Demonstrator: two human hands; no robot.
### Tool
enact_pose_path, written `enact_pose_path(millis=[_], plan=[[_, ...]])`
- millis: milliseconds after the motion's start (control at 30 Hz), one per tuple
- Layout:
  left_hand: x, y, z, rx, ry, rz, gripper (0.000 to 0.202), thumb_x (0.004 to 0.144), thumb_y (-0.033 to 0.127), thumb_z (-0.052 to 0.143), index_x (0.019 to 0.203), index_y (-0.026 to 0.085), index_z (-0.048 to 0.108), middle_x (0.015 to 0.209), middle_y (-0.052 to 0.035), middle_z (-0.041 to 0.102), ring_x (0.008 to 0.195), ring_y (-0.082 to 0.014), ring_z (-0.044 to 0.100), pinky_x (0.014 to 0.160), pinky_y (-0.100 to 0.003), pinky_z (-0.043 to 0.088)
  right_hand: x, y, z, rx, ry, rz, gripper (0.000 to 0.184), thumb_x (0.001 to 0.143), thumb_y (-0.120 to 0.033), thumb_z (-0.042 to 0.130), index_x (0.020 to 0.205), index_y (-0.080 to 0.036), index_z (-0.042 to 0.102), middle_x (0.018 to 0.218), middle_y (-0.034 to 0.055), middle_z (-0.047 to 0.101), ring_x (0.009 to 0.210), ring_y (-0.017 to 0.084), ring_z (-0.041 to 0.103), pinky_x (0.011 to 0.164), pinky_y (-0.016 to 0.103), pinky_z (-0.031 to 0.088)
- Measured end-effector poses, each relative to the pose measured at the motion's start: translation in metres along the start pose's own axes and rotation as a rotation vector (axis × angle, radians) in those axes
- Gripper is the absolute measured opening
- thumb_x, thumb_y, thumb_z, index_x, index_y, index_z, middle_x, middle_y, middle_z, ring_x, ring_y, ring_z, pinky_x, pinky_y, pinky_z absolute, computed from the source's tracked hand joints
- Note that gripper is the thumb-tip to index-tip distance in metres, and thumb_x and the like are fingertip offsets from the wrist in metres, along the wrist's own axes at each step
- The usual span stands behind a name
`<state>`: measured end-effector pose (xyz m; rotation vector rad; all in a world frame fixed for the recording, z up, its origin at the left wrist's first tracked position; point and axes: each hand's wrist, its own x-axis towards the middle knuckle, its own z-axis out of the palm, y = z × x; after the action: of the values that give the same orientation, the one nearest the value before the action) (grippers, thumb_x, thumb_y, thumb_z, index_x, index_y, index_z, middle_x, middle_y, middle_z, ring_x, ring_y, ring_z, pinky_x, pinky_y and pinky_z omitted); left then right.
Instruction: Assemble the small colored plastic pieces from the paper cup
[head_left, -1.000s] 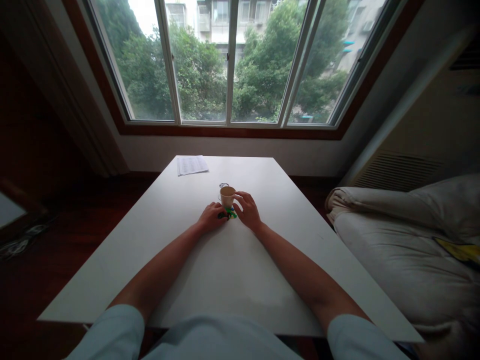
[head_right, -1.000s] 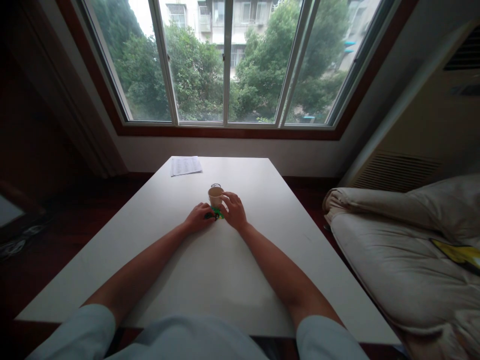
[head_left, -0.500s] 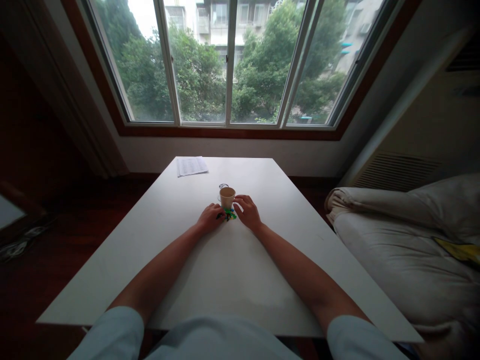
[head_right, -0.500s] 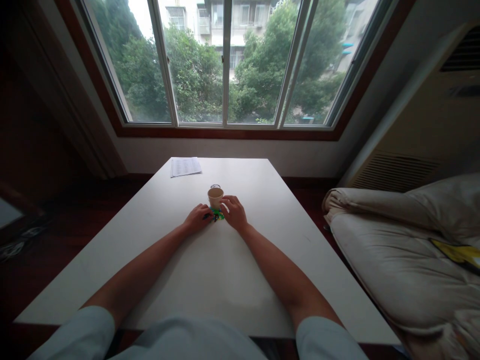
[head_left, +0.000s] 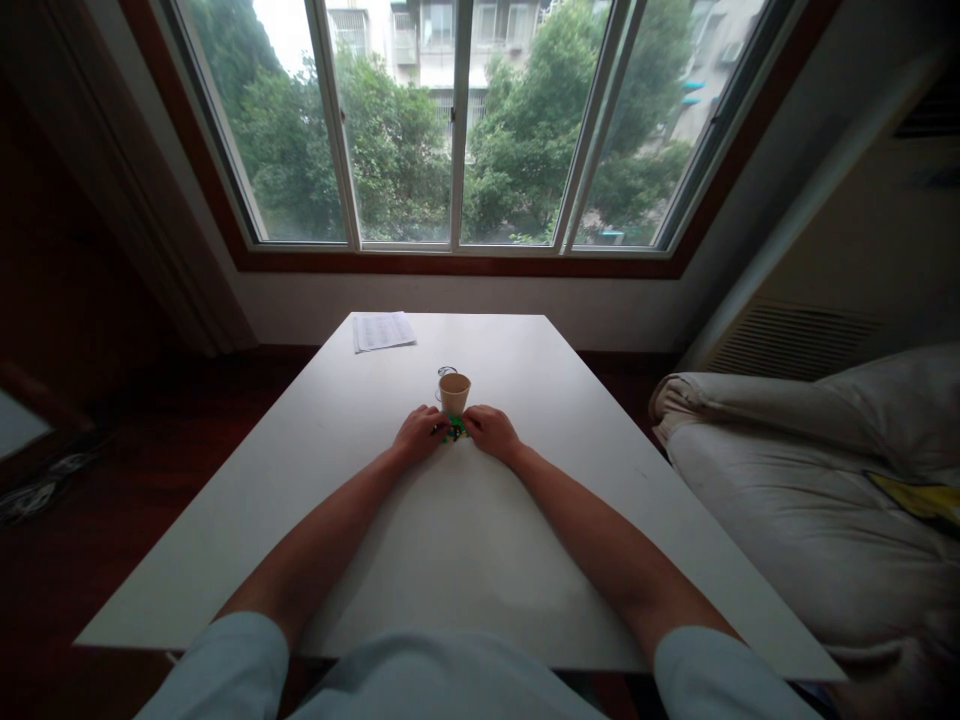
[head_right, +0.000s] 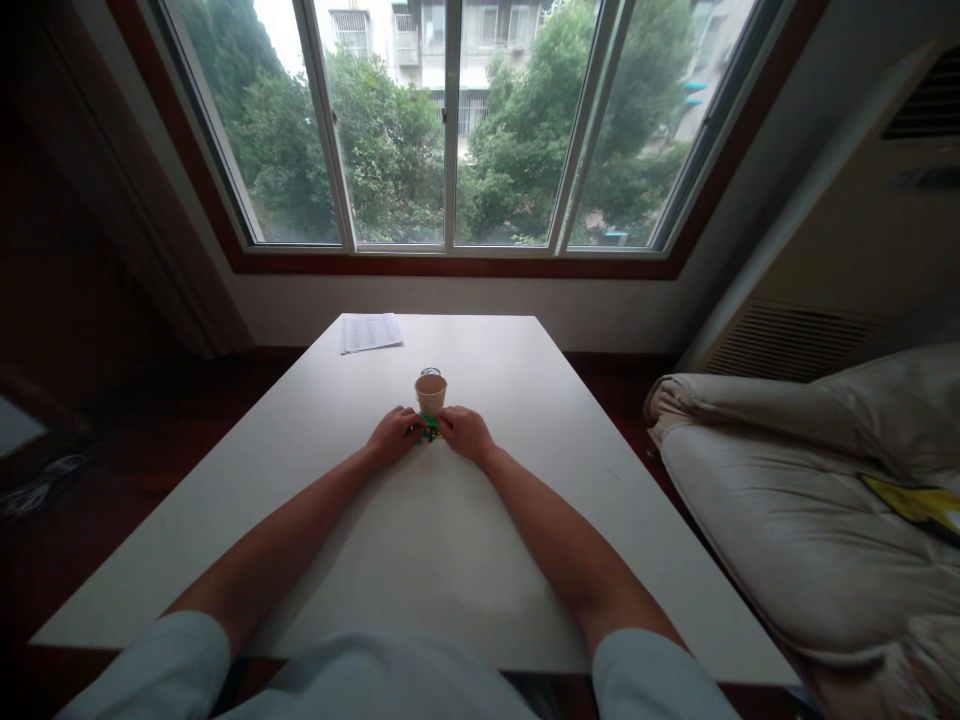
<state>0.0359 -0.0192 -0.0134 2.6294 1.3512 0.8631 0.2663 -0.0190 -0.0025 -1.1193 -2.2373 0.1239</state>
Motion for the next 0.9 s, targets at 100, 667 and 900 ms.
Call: enact_pose_path(millis=[100,667,900], plan=[[-0.001,0.003,-0.006,0.030,0.003,-0.045,0.016,0.089,0.023,0.062,0.095,0.026,0.077,0.092,-0.0051,0.071,0.094,-0.0234,0.061,0.086,-0.037,0.045,0.000,0.002,0.000,-0.007,-0.020,0.012,0.018,0.094,-0.022,0.056,0.081,-0.020,0.068,0.081,0.0043,0.068,0.078,0.017,0.059,0.072,0.026,0.039],[0.000,-0.006,-0.001,-0.068,0.042,-0.044,0.021,0.083,0.013,0.064,0.095,0.025,0.077,0.090,-0.0043,0.068,0.089,-0.0207,0.062,0.084,-0.034,0.049,0.000,0.009,0.009,0.024,0.013,-0.049,0.020,0.096,-0.024,0.058,0.082,-0.022,0.071,0.080,0.0027,0.072,0.076,0.017,0.064,0.072,0.026,0.046],[0.000,0.000,-0.006,-0.197,0.145,-0.141,0.026,0.095,0.016,0.053,0.114,0.024,0.070,0.105,-0.0047,0.064,0.082,-0.0157,0.062,0.076,-0.029,0.050,0.001,0.008,0.007,0.033,0.001,-0.060,0.019,0.096,-0.024,0.058,0.085,-0.022,0.072,0.082,0.0027,0.072,0.076,0.017,0.064,0.073,0.026,0.046]])
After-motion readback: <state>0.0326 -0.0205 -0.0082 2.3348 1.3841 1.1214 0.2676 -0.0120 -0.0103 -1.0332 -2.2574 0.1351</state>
